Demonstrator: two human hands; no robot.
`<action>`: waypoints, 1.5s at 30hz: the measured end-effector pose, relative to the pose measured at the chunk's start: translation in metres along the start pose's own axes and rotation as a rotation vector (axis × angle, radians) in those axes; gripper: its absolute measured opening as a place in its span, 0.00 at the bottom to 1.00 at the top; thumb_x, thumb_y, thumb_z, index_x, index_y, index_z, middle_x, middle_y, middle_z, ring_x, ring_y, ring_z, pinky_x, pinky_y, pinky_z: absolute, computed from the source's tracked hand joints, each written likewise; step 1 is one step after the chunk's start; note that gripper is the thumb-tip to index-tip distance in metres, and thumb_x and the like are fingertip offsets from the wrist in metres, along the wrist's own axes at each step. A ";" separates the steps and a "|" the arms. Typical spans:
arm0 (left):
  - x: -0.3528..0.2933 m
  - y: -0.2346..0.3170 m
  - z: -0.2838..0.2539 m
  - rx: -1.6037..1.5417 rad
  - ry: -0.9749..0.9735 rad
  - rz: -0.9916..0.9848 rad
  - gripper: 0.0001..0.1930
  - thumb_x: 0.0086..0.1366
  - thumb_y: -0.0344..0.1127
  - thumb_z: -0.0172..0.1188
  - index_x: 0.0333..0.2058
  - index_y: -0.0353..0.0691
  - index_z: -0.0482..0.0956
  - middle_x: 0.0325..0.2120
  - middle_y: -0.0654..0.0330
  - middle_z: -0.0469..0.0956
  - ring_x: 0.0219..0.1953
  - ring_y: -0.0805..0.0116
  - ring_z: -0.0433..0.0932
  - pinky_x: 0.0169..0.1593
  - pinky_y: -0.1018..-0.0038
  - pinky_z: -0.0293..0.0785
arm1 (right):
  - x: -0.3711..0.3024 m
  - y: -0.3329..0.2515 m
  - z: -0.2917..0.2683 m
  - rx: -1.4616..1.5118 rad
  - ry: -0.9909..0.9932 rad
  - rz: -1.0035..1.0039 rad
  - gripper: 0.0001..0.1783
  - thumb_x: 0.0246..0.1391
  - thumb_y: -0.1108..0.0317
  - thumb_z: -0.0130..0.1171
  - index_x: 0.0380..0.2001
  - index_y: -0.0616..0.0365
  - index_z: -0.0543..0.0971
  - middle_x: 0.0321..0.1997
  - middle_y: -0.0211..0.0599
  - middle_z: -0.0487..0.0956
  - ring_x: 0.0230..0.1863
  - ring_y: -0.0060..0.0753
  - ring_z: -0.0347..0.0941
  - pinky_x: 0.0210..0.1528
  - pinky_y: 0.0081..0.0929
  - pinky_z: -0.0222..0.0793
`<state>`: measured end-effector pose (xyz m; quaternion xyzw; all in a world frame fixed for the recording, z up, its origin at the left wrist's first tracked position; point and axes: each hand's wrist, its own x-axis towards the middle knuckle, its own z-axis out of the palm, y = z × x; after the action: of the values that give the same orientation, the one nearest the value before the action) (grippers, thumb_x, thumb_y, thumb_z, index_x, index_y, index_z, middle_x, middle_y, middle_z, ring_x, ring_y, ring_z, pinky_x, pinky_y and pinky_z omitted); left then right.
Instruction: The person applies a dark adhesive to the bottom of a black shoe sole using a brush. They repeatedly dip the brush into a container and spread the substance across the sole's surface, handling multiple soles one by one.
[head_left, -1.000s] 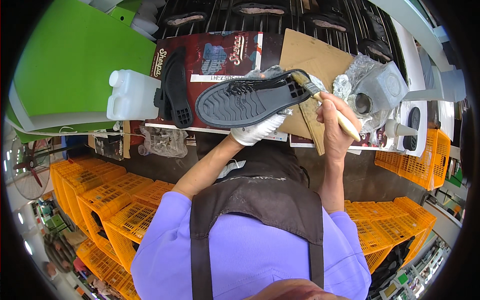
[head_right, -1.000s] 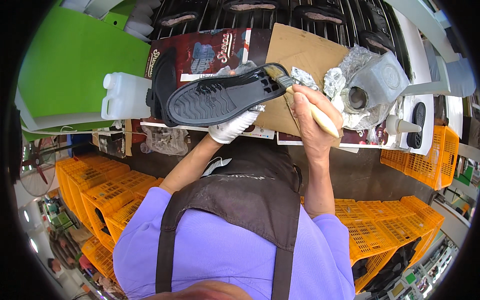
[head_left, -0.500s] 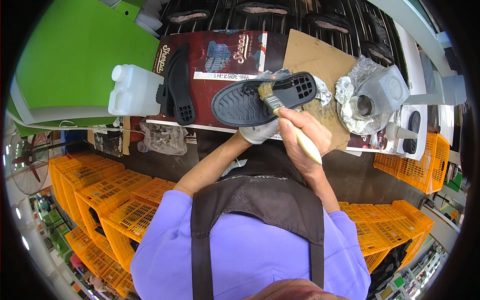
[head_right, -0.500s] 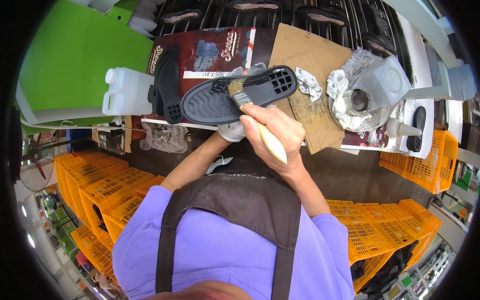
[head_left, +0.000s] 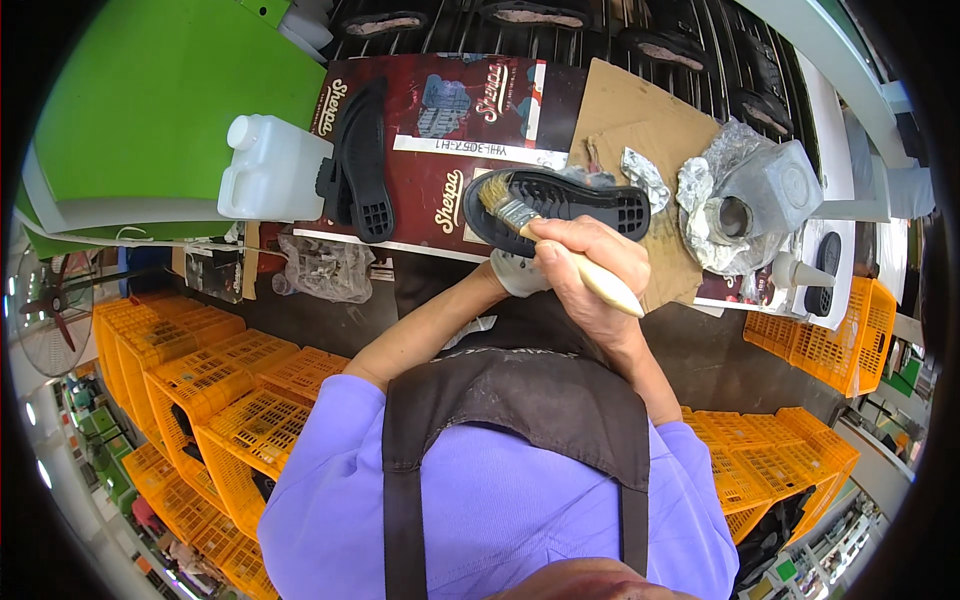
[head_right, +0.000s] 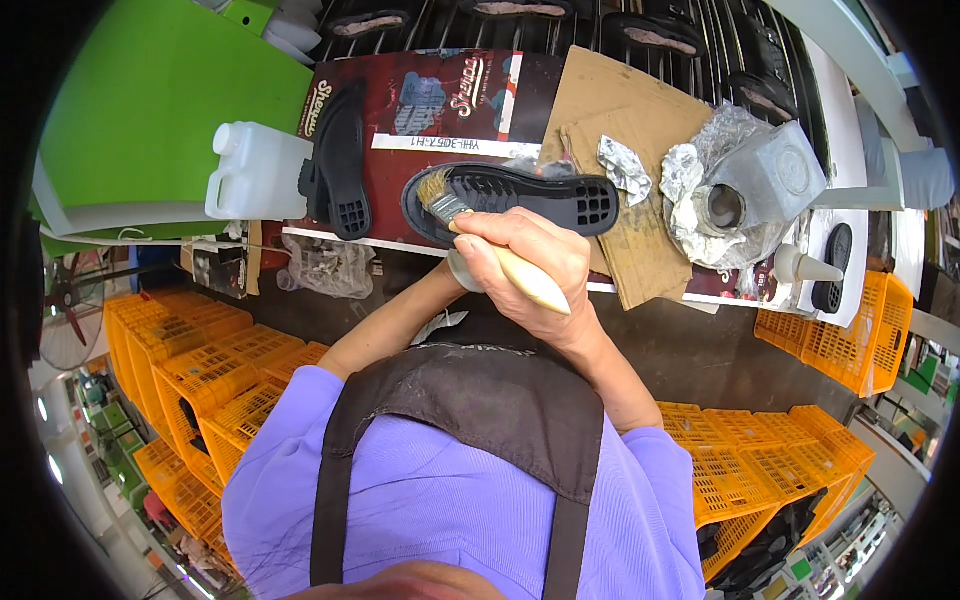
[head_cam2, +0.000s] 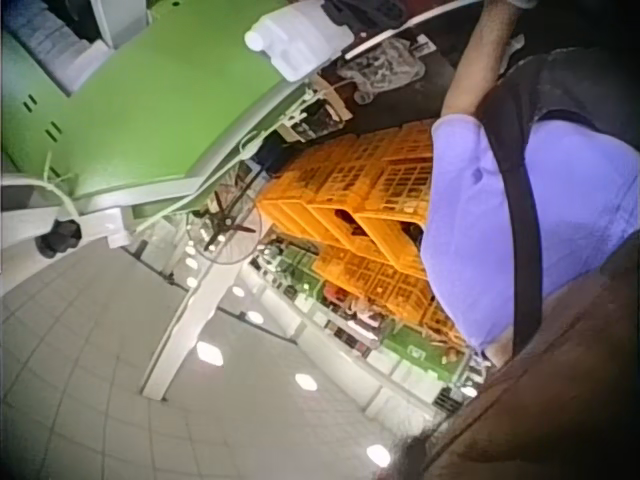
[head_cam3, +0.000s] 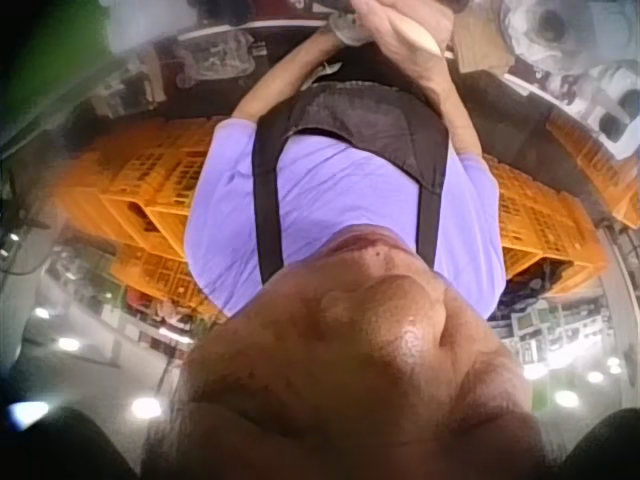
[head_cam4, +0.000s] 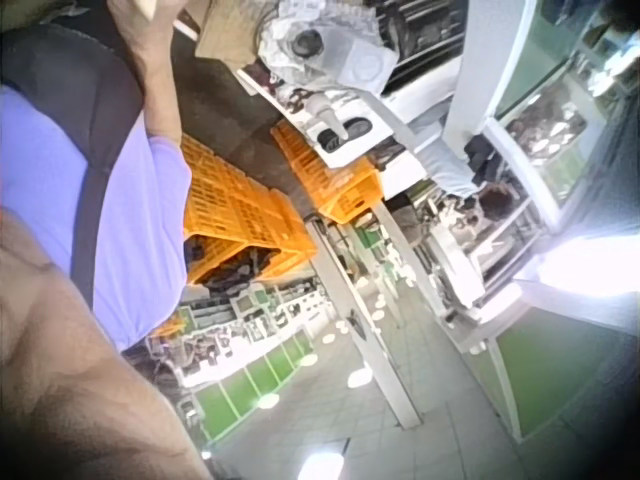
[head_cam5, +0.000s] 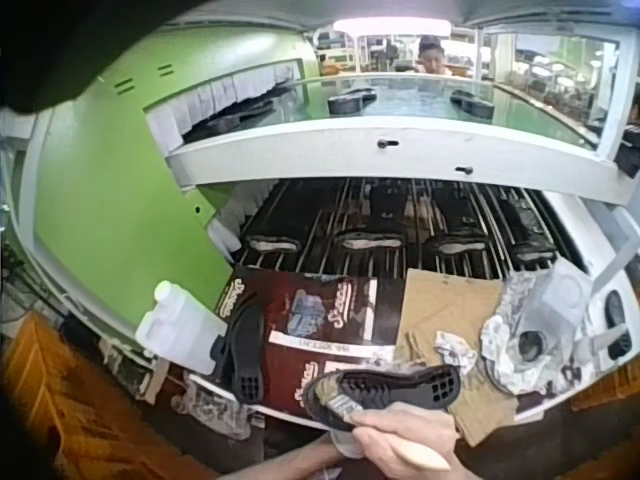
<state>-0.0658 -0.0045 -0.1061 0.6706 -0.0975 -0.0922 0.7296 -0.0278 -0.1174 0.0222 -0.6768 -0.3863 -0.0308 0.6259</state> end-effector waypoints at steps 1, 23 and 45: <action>0.001 0.004 0.002 0.032 0.026 0.052 0.13 0.57 0.41 0.57 0.38 0.42 0.72 0.38 0.60 0.73 0.41 0.69 0.72 0.43 0.70 0.68 | 0.001 0.001 -0.001 -0.004 -0.007 -0.003 0.07 0.42 0.78 0.61 0.29 0.66 0.78 0.26 0.41 0.79 0.22 0.29 0.75 0.24 0.20 0.70; -0.002 0.048 -0.027 0.115 -0.436 -0.056 0.18 0.56 0.36 0.60 0.45 0.36 0.72 0.40 0.57 0.75 0.44 0.68 0.72 0.46 0.71 0.70 | 0.012 0.043 -0.045 -0.021 -0.068 0.200 0.06 0.47 0.75 0.59 0.31 0.63 0.80 0.23 0.36 0.78 0.22 0.20 0.73 0.25 0.17 0.66; -0.035 0.020 -0.030 -1.099 -0.032 -0.203 0.29 0.67 0.53 0.37 0.56 0.35 0.59 0.47 0.46 0.70 0.45 0.54 0.74 0.49 0.58 0.72 | 0.004 0.038 -0.035 0.052 -0.164 0.267 0.06 0.47 0.74 0.60 0.30 0.64 0.79 0.26 0.39 0.79 0.25 0.25 0.74 0.28 0.19 0.68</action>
<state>-0.0919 0.0356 -0.0893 0.1961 0.0188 -0.2095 0.9578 0.0115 -0.1435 0.0007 -0.7059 -0.3436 0.1181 0.6080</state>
